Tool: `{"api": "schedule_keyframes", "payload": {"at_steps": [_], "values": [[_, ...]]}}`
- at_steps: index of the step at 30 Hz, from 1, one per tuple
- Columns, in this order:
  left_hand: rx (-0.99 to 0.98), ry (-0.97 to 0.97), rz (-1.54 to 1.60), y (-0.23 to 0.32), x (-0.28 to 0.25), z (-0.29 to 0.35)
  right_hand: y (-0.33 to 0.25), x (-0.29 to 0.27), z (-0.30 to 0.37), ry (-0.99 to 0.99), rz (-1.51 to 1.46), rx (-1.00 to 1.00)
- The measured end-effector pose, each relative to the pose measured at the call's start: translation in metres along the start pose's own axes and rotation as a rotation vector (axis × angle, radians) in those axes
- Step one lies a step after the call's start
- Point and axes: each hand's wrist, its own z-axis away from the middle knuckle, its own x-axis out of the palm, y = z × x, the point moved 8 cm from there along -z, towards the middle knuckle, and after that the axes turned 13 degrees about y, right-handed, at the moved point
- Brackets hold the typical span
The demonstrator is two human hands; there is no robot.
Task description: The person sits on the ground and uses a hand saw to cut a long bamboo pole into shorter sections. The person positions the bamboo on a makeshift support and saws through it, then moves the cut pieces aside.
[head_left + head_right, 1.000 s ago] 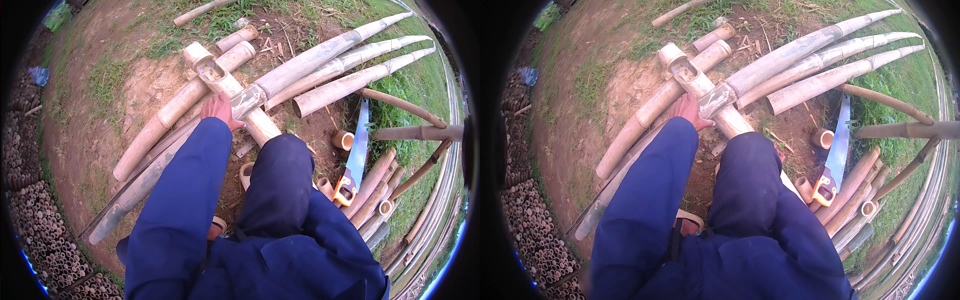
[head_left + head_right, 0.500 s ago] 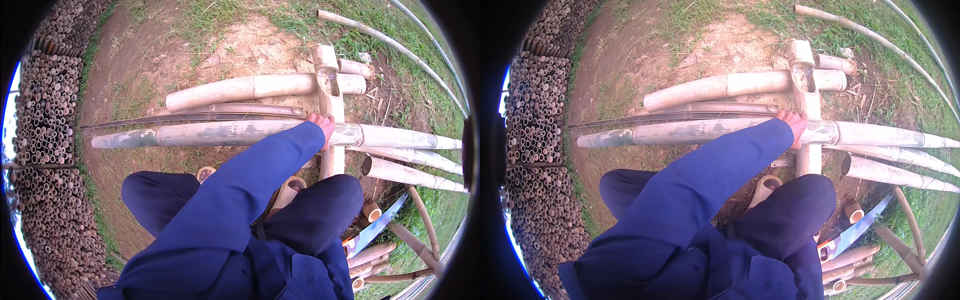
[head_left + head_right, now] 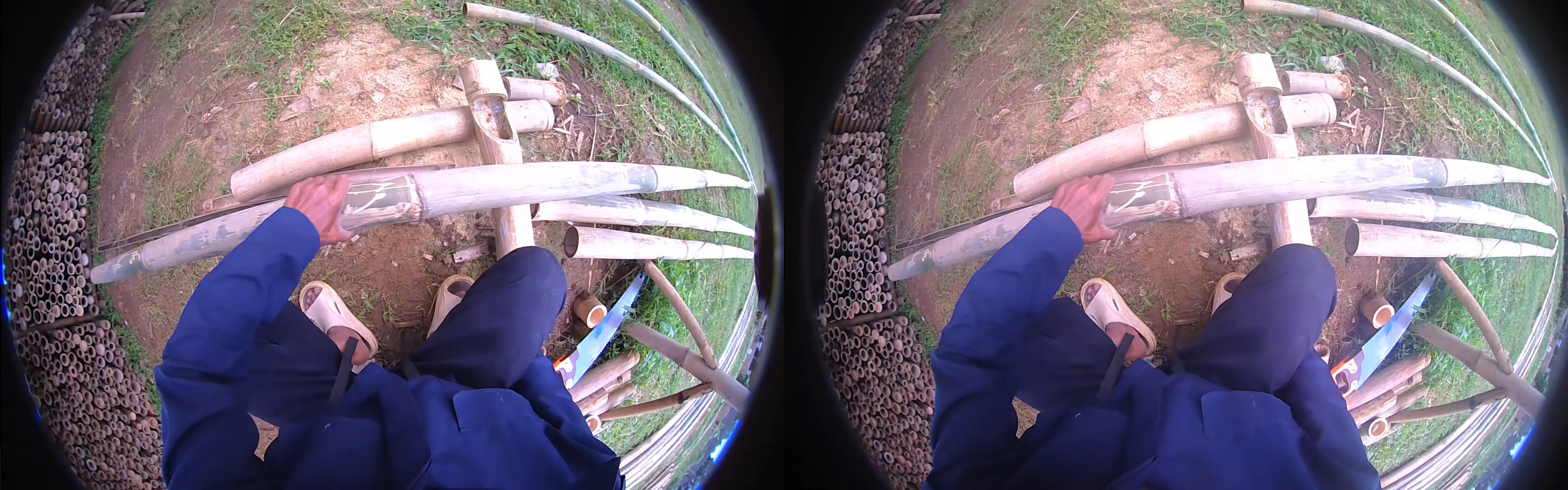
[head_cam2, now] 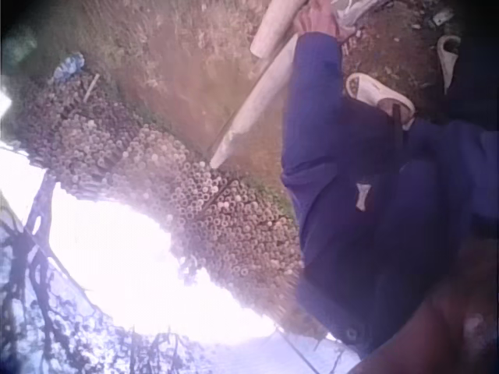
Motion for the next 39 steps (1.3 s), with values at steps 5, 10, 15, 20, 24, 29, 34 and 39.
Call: {"api": "schedule_keyframes", "payload": {"at_steps": [5, 10, 15, 20, 24, 29, 34, 39], "values": [[-0.061, 0.019, -0.168, -0.123, -0.026, 0.099, -0.010, 0.010, -0.005, -0.027, -0.044, 0.026], [-0.311, -0.111, -0.293, -0.254, -0.005, 0.214, -0.019, 0.022, -0.008, -0.064, -0.072, 0.035], [-0.361, -0.198, -0.419, -0.275, -0.003, 0.270, -0.013, 0.021, -0.011, -0.068, -0.092, 0.060], [-0.410, -0.128, -0.490, -0.283, 0.025, 0.333, -0.022, 0.033, -0.018, -0.106, -0.145, 0.061], [-0.468, -0.138, -0.510, -0.283, 0.029, 0.341, -0.034, 0.041, -0.026, -0.133, -0.195, 0.057], [-0.464, -0.069, -0.527, -0.267, 0.008, 0.319, -0.081, 0.030, -0.057, -0.102, -0.372, -0.038], [-0.556, -0.176, -0.367, -0.244, -0.016, 0.299, -0.320, -0.054, -0.044, 0.052, -0.401, -0.705], [-0.546, -0.144, -0.400, -0.251, -0.005, 0.306, -0.522, -0.019, 0.130, -0.495, -0.394, -1.264]]}}
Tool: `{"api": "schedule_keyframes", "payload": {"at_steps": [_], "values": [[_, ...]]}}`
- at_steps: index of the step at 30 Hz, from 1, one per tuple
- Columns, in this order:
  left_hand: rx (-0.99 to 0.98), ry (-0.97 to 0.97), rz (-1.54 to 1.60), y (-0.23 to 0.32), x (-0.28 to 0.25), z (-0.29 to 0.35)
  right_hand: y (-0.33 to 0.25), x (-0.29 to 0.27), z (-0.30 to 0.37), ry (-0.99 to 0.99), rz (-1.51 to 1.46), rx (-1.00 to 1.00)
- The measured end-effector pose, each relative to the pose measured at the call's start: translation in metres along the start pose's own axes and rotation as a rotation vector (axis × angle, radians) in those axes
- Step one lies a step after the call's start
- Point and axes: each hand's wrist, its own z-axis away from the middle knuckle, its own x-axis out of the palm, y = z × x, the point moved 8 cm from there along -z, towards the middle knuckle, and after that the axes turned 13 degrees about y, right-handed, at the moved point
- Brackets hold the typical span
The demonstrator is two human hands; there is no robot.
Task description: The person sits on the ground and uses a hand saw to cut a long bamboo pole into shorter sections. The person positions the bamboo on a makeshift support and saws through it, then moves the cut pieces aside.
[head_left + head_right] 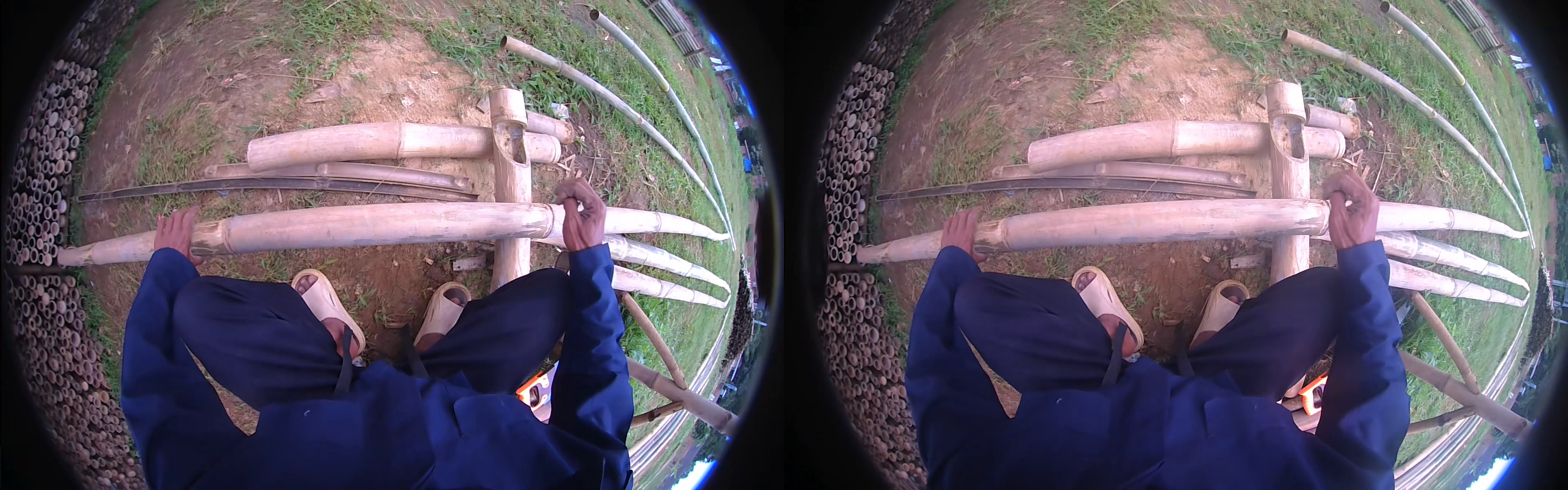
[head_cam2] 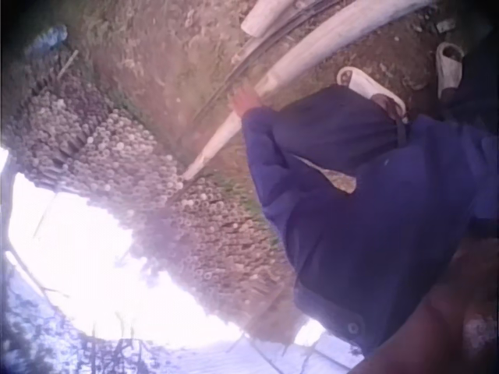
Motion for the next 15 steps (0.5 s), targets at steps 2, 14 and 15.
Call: {"api": "schedule_keyframes", "payload": {"at_steps": [2, 14, 15], "values": [[-0.073, 0.003, 0.033, -0.003, 0.004, 0.014, -0.012, 0.084, -0.016, -0.422, 0.150, 0.054], [-0.180, 0.399, 0.292, 0.016, -0.034, 0.059, 0.030, 0.357, 0.045, -1.168, 0.484, -0.370], [-0.221, 0.450, 0.288, 0.014, -0.034, 0.066, 0.027, 0.364, 0.049, -1.160, 0.490, -0.394]]}}
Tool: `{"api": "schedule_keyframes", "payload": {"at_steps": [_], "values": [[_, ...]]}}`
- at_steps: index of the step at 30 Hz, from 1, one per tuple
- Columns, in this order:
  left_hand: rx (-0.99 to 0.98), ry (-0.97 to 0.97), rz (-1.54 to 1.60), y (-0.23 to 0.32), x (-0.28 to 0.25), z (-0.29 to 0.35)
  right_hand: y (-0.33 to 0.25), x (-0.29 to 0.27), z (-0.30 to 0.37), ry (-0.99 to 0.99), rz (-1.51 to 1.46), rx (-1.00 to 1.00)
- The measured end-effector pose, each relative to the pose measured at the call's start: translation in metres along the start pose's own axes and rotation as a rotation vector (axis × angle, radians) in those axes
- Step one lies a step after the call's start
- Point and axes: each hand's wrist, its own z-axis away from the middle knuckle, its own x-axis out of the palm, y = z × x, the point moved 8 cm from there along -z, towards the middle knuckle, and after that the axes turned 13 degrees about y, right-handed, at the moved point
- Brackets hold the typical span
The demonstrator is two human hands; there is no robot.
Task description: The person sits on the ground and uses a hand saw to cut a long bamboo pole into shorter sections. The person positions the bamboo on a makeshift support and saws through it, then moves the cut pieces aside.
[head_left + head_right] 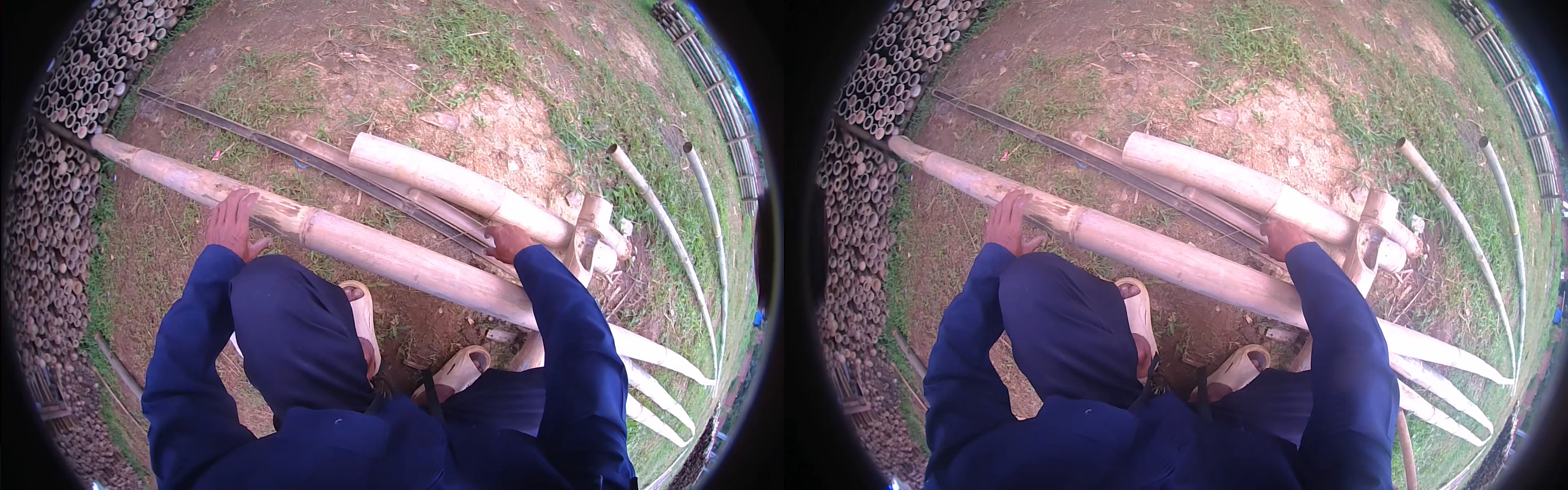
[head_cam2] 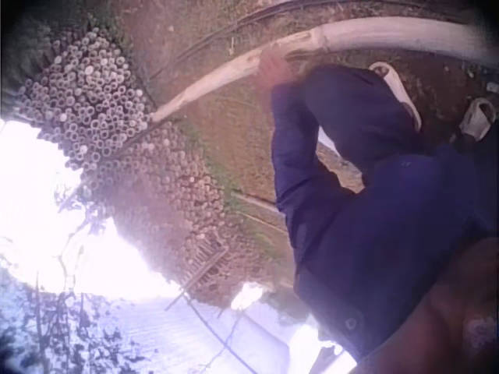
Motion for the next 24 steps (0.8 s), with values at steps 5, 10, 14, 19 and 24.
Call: {"api": "schedule_keyframes", "payload": {"at_steps": [5, 10, 14, 19, 24], "values": [[-0.357, 0.073, 0.047, -0.029, 0.010, 0.053, -0.022, 0.017, -0.019, -0.004, 0.253, -0.131], [-1.155, 0.021, 0.515, -0.082, 0.067, 0.088, -0.015, 0.046, -0.035, 0.135, 0.332, -0.176], [-1.294, 0.053, 0.653, -0.101, 0.109, 0.111, -0.023, 0.033, -0.030, 0.069, 0.401, -0.160], [-1.348, 0.008, 0.779, -0.096, 0.123, 0.109, -0.028, 0.017, -0.015, 0.060, 0.387, -0.205], [-1.361, 0.042, 0.798, -0.095, 0.117, 0.104, -0.021, -0.009, -0.003, 0.064, 0.132, -0.127]]}}
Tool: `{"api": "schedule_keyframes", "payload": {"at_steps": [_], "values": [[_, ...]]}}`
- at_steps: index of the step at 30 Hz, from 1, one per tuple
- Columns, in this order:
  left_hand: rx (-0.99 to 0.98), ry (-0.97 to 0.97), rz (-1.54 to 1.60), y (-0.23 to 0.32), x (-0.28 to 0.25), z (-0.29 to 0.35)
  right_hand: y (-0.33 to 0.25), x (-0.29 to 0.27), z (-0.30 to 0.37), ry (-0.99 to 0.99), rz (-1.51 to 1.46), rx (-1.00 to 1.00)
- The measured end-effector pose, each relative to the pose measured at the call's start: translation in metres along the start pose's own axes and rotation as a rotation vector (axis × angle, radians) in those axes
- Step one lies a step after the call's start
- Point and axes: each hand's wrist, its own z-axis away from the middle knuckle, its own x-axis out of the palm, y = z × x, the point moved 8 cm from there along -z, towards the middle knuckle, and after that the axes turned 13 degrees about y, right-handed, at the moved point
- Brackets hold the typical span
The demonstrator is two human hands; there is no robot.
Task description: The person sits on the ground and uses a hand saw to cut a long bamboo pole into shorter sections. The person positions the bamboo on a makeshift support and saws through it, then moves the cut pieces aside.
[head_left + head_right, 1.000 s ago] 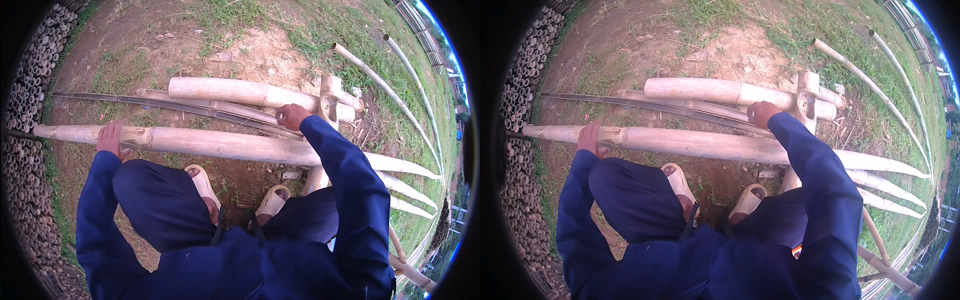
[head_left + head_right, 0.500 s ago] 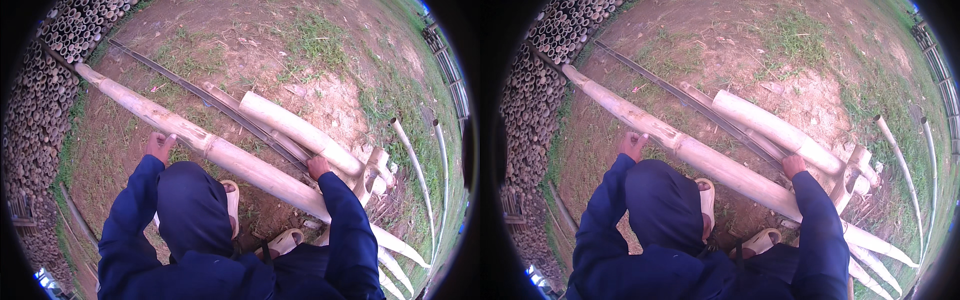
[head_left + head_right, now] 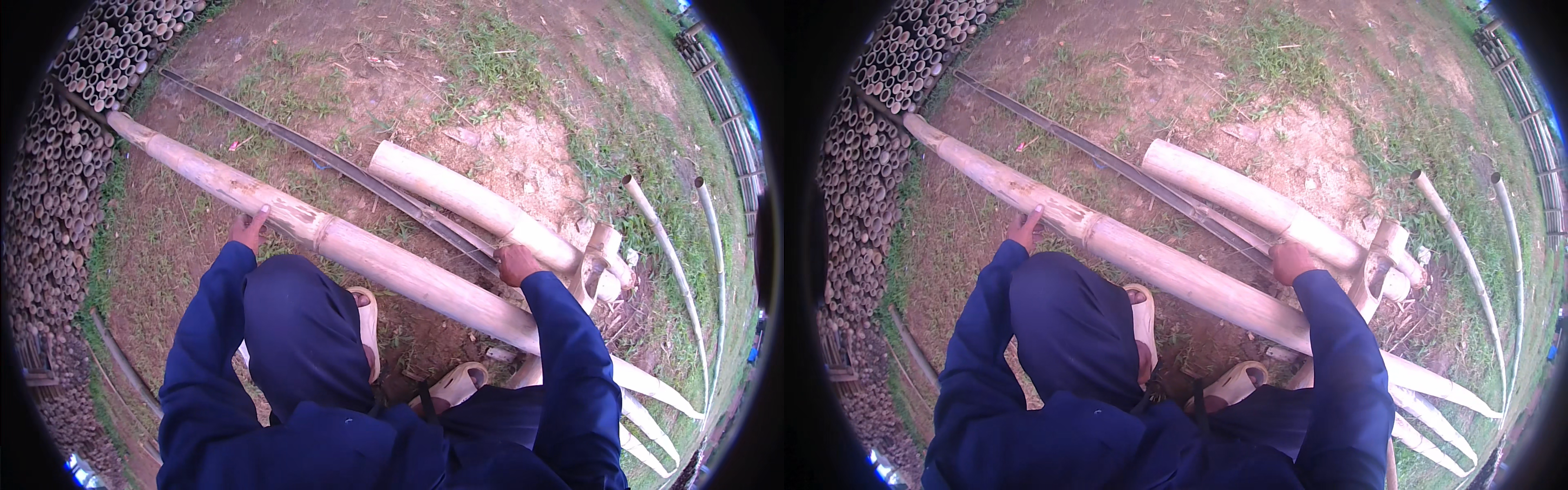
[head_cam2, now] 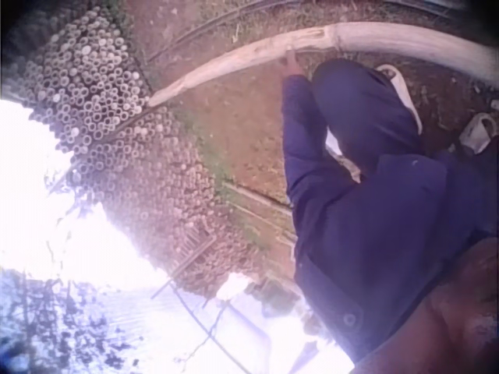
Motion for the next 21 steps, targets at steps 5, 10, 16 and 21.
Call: {"api": "schedule_keyframes", "payload": {"at_steps": [5, 10, 16, 21], "values": [[-0.062, -0.075, 0.096, 0.016, 0.007, 0.015, 0.008, -0.003, 0.005, 0.049, -0.120, 0.052], [-0.226, -0.150, 0.010, 0.007, 0.004, 0.012, -0.018, -0.034, 0.025, 0.205, -0.081, 0.058], [-0.356, -0.203, 0.176, 0.015, 0.019, 0.020, 0.004, -0.091, 0.052, 0.145, -0.776, 0.447], [-0.285, 0.412, 0.040, -0.036, -0.007, -0.024, -0.021, -0.111, 0.057, 0.214, -0.333, 0.260]]}}
